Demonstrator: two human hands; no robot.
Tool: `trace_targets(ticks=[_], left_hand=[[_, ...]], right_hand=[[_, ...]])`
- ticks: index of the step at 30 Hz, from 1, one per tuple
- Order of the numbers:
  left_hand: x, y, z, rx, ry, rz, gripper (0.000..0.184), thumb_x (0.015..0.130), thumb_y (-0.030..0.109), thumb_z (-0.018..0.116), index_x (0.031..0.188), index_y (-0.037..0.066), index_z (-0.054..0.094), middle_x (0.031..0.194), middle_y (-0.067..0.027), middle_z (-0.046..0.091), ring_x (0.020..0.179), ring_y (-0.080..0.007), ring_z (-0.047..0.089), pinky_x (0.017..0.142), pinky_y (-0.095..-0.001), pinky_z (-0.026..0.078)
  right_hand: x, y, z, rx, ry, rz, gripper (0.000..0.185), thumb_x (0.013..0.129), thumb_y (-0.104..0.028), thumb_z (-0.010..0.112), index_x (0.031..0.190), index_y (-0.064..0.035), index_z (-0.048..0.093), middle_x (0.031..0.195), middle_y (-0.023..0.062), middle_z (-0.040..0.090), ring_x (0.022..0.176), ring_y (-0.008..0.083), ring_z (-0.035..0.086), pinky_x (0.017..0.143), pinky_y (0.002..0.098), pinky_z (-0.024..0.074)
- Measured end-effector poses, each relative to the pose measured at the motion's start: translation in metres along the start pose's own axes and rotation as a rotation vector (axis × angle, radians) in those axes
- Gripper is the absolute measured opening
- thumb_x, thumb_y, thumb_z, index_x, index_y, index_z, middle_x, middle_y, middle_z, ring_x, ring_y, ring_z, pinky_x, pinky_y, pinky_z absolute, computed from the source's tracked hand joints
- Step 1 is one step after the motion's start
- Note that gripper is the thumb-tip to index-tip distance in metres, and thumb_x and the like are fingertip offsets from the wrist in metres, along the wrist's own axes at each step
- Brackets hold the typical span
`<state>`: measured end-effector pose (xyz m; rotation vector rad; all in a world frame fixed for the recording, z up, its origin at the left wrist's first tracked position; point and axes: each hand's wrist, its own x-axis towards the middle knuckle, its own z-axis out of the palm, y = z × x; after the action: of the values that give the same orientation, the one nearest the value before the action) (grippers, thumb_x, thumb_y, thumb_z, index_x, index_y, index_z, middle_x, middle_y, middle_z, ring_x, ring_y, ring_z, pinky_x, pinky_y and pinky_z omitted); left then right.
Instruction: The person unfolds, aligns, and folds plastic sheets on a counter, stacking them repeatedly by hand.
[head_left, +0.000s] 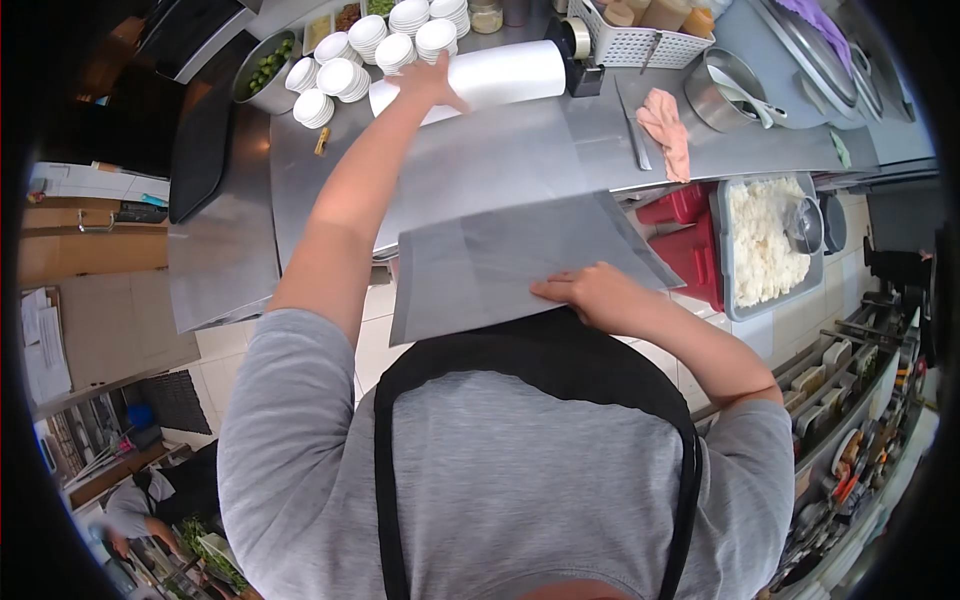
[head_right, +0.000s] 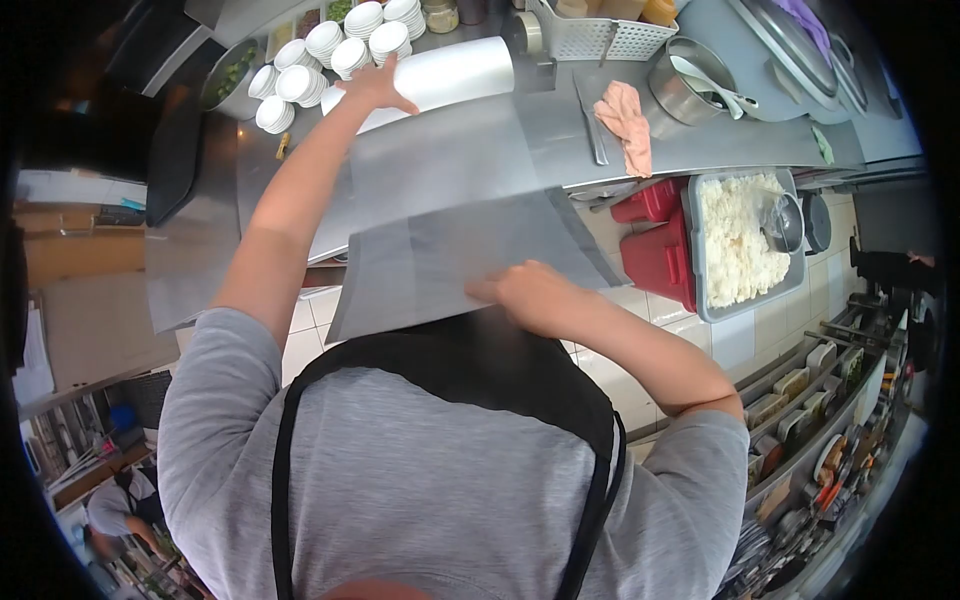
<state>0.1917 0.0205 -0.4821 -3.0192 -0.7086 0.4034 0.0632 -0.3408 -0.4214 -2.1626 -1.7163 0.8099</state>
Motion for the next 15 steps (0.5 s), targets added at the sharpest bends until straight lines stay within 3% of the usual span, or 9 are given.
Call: trace_targets(ticks=[2,4,5,6,8,10,12,13,15], left_hand=[[0.017,-0.019,0.0,-0.026,-0.086,-0.03,0.122,0.044,0.054,0.079,0.142,0.022,0.015,0.134,-0.0203,0.038,0.124,-0.0399,0.036,0.093,-0.0721,0.022],[0.037,-0.037,0.009,-0.036,-0.152,0.036,0.121,0.043,0.057,0.078,0.14,0.013,0.021,0.129,-0.0205,0.045,0.12,-0.0363,0.042,0.097,-0.0544,0.032],[0.04,-0.042,0.009,-0.041,-0.186,0.068,0.122,0.042,0.058,0.078,0.139,0.008,0.025,0.126,-0.0206,0.048,0.119,-0.0345,0.045,0.099,-0.0455,0.037],[0.043,-0.046,0.009,-0.04,-0.186,0.062,0.122,0.042,0.058,0.078,0.139,0.008,0.025,0.126,-0.0206,0.048,0.119,-0.0345,0.045,0.099,-0.0455,0.037],[0.044,-0.047,0.001,0.01,-0.188,0.148,0.114,0.044,0.061,0.076,0.134,0.004,0.036,0.124,-0.0201,0.05,0.115,-0.0323,0.049,0.096,-0.0355,0.04],[0.039,-0.043,-0.009,0.042,-0.192,0.173,0.109,0.045,0.061,0.075,0.13,0.003,0.04,0.121,-0.019,0.053,0.112,-0.0317,0.051,0.095,-0.0369,0.041],[0.034,-0.039,-0.013,0.075,-0.199,0.197,0.103,0.047,0.062,0.075,0.126,0.003,0.044,0.118,-0.018,0.055,0.109,-0.0312,0.053,0.094,-0.0383,0.042],[0.032,-0.039,-0.014,0.074,-0.165,0.209,0.099,0.049,0.061,0.074,0.124,0.004,0.046,0.114,-0.0174,0.057,0.106,-0.0306,0.055,0.091,-0.0385,0.044],[0.025,-0.037,-0.014,0.076,-0.135,0.218,0.094,0.051,0.06,0.074,0.122,0.004,0.048,0.11,-0.0168,0.06,0.102,-0.0301,0.058,0.088,-0.0387,0.046]], right_hand=[[0.0,-0.001,-0.015,0.023,-0.05,-0.041,0.053,0.069,0.002,0.059,0.119,-0.0136,0.054,0.093,0.0163,0.063,0.084,0.0331,0.061,0.072,0.0441,0.0476],[0.013,0.01,-0.033,0.082,-0.114,-0.058,0.037,0.068,0.001,0.052,0.103,-0.0072,0.061,0.074,0.0208,0.06,0.073,0.0361,0.061,0.068,0.0441,0.0479],[0.027,0.021,-0.037,0.006,-0.092,-0.027,0.039,0.072,-0.002,0.054,0.109,-0.0103,0.058,0.072,0.0202,0.06,0.072,0.0369,0.06,0.067,0.0447,0.0468],[0.044,0.034,-0.04,-0.068,-0.069,0.004,0.041,0.075,-0.004,0.056,0.115,-0.0135,0.055,0.07,0.0197,0.06,0.071,0.0377,0.059,0.066,0.0453,0.0457],[0.087,0.066,-0.044,-0.157,0.005,0.059,0.032,0.077,-0.01,0.057,0.109,-0.0107,0.056,0.074,0.02,0.061,0.073,0.0376,0.06,0.067,0.0456,0.0459],[0.126,0.082,-0.044,-0.141,0.319,0.085,0.034,0.075,-0.012,0.06,0.109,-0.0096,0.054,0.079,0.0196,0.062,0.077,0.0378,0.06,0.071,0.0458,0.0465],[0.169,0.098,-0.054,-0.282,0.261,0.229,0.041,0.075,-0.016,0.062,0.115,-0.0103,0.052,0.099,0.0164,0.062,0.093,0.0341,0.058,0.078,0.0446,0.0457],[0.186,0.112,-0.052,-0.279,0.261,0.222,0.041,0.075,-0.016,0.062,0.115,-0.0103,0.052,0.099,0.0164,0.062,0.093,0.0341,0.058,0.078,0.0446,0.0457],[0.213,0.143,-0.031,-0.386,0.358,0.145,0.047,0.076,-0.021,0.063,0.12,-0.0111,0.049,0.12,0.0142,0.053,0.111,0.0296,0.05,0.087,0.0439,0.0429]])
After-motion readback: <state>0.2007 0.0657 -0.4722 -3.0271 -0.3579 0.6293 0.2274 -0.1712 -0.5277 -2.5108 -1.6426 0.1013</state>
